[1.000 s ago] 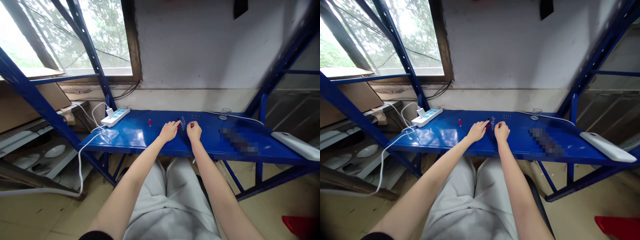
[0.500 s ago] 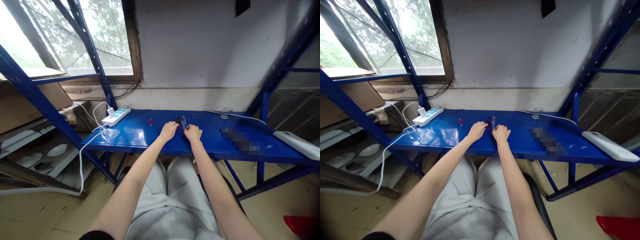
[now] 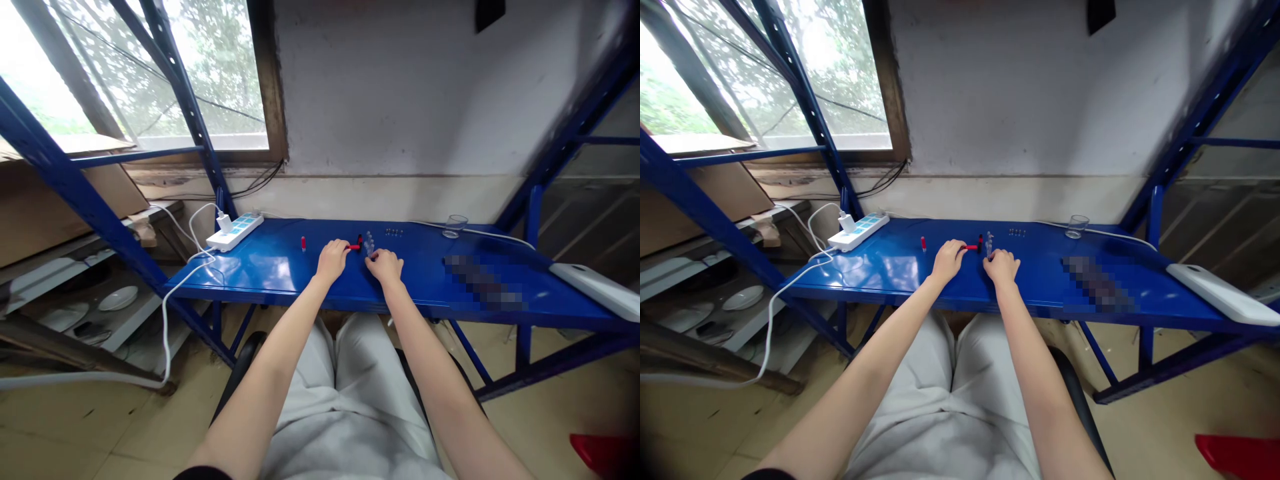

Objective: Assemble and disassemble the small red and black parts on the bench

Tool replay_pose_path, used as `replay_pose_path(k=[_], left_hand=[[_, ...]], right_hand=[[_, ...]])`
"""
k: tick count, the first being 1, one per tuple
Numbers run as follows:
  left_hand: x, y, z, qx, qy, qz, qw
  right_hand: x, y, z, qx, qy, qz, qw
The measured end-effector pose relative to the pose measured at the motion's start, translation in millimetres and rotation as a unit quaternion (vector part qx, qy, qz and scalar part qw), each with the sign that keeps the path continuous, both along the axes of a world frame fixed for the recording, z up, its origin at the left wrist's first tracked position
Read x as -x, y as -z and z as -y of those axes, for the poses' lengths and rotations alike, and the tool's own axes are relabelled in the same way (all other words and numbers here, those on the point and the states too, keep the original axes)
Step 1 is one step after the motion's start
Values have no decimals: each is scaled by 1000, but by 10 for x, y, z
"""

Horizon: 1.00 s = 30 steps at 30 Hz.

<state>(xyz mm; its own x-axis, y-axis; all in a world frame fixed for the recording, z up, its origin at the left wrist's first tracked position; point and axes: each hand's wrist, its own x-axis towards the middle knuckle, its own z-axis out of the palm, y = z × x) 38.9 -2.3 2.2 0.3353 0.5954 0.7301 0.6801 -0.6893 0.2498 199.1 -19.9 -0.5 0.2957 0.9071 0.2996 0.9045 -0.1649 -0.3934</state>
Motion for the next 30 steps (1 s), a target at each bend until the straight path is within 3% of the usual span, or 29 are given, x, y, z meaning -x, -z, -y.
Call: replay_pose_path(k=[9,17,30], left_hand=[[-13,-1,48,-39,21,-1,999],[-9,0,47,-37,20,18,999],[0,3,32,-39,2,45,998]], right_hand=[[-22,38,-58,-8,0,-2,1000],[33,38,-56,-80,-94,52,991],[37,27,-38,-90,-128,55,986]])
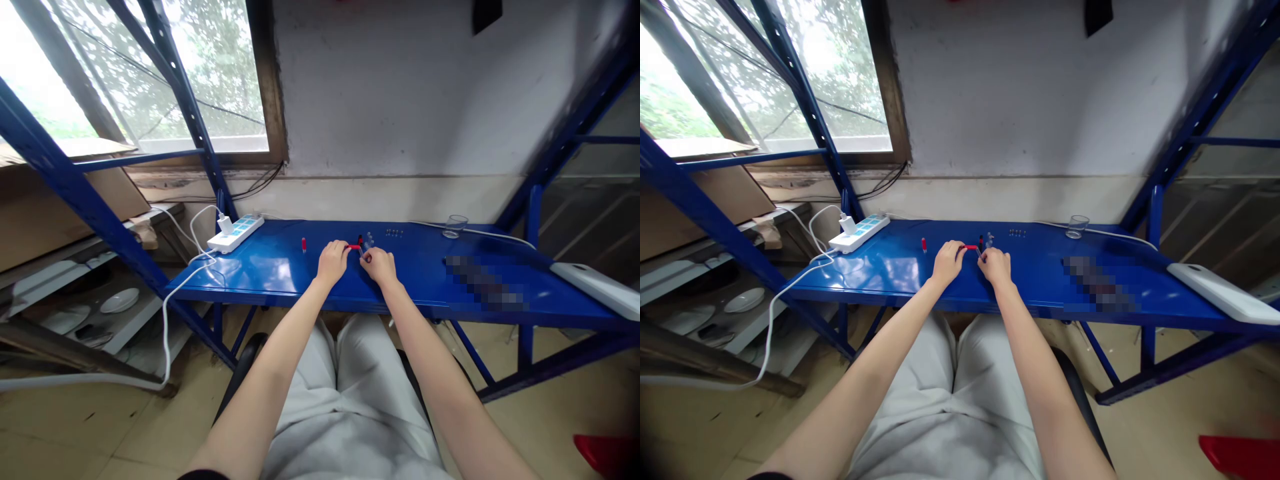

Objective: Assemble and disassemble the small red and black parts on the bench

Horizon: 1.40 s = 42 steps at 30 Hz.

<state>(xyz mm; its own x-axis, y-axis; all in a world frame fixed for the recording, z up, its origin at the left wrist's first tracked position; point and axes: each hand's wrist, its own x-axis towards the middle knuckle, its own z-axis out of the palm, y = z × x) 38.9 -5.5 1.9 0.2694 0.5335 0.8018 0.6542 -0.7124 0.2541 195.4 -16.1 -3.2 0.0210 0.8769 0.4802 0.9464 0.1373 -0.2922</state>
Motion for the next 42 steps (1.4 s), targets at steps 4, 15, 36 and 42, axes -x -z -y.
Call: replay_pose_path(k=[4,15,36,42], left_hand=[[0,2,-1,0,-5,-3,1000],[-32,-31,92,35,11,-104,994],[-24,36,40,4,15,-98,995],[-24,36,52,32,5,-90,995]], right_hand=[[11,-13,8,-2,-6,19,1000],[10,-29,25,-8,-9,5,1000],[-26,50,-42,-62,-105,-88,989],[-28,74,-55,-54,-102,-81,990]])
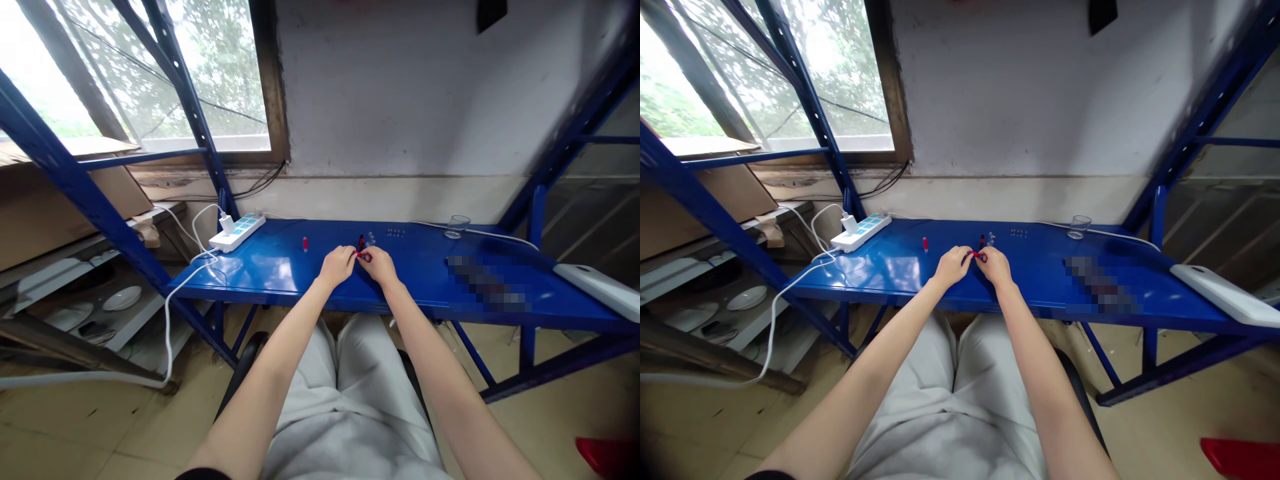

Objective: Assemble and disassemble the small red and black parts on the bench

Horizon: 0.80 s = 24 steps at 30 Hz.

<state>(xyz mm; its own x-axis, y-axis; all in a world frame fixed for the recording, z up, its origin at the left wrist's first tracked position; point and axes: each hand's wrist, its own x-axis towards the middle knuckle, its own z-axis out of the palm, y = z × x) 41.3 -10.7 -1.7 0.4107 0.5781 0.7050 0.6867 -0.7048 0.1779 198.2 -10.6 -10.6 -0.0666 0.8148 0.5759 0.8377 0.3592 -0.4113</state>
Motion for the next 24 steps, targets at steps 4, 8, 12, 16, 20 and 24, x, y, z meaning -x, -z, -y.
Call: replay_pose_path(k=[4,8,12,16,20,24], left_hand=[[28,-5,-19,40,2,0,999],[108,-16,-83,71,12,-15,997],[238,-133,-184,90,29,-45,995],[388,-460,-317,83,25,-97,991],[525,-841,-493,57,-6,-167,984],[595,-979,-657,74,-57,-242,966]], right_hand=[[-18,-7,7,8,1,24,1000],[-30,-21,20,1,-8,23,1000],[21,-37,32,-5,-27,5,1000],[81,-53,43,-5,-39,-7,999],[79,-52,47,6,-44,-12,999],[70,-50,51,12,-48,-12,999]])
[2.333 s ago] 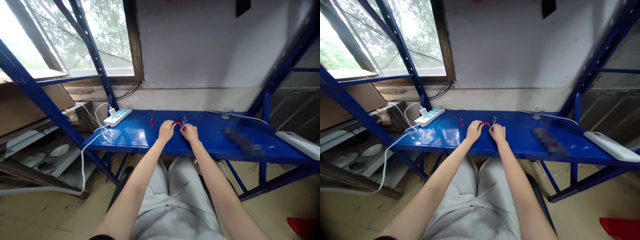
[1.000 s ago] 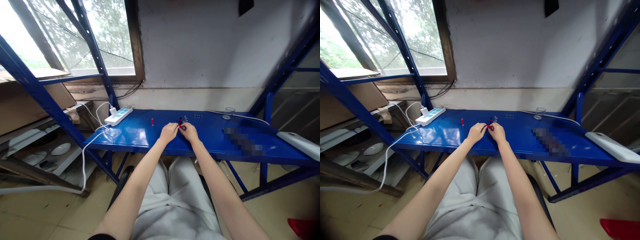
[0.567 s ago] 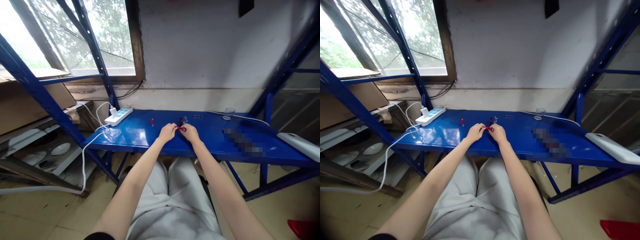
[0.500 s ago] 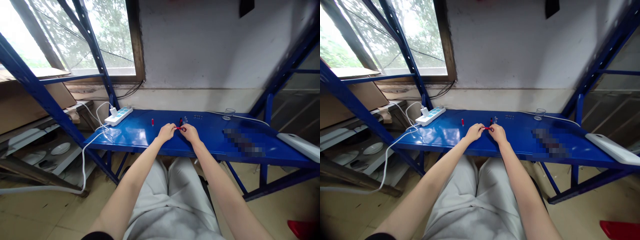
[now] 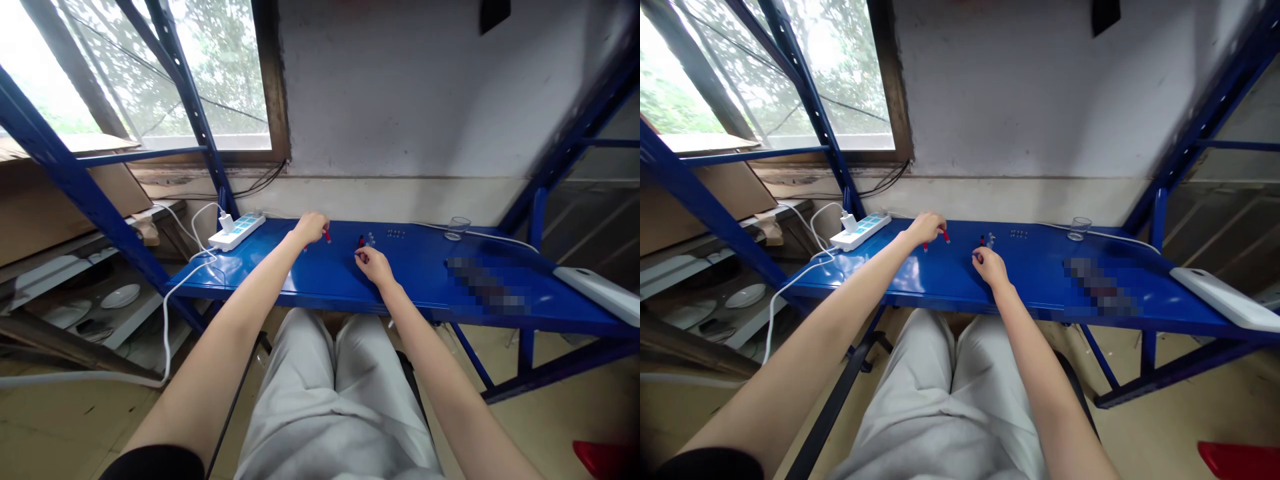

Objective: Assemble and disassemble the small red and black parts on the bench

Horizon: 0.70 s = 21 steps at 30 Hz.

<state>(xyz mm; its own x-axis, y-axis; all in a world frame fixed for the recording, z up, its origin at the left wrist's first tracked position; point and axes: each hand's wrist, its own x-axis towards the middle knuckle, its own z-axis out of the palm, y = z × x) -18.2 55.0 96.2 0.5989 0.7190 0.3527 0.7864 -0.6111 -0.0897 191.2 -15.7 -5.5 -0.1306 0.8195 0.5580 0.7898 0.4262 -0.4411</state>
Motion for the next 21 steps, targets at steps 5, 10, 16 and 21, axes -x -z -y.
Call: replay_pose_path(k=[5,10,16,21], left_hand=[[12,122,-86,11,6,-65,998],[38,194,-107,15,-3,-63,998],[47,184,-121,2,-6,-79,997],[39,124,-53,-3,-41,-161,986]], right_hand=[[13,-18,12,7,-3,0,1000],[17,-32,19,18,-5,-1,1000],[16,-27,19,10,-10,-5,1000],[12,-7,-3,3,-9,-9,1000]])
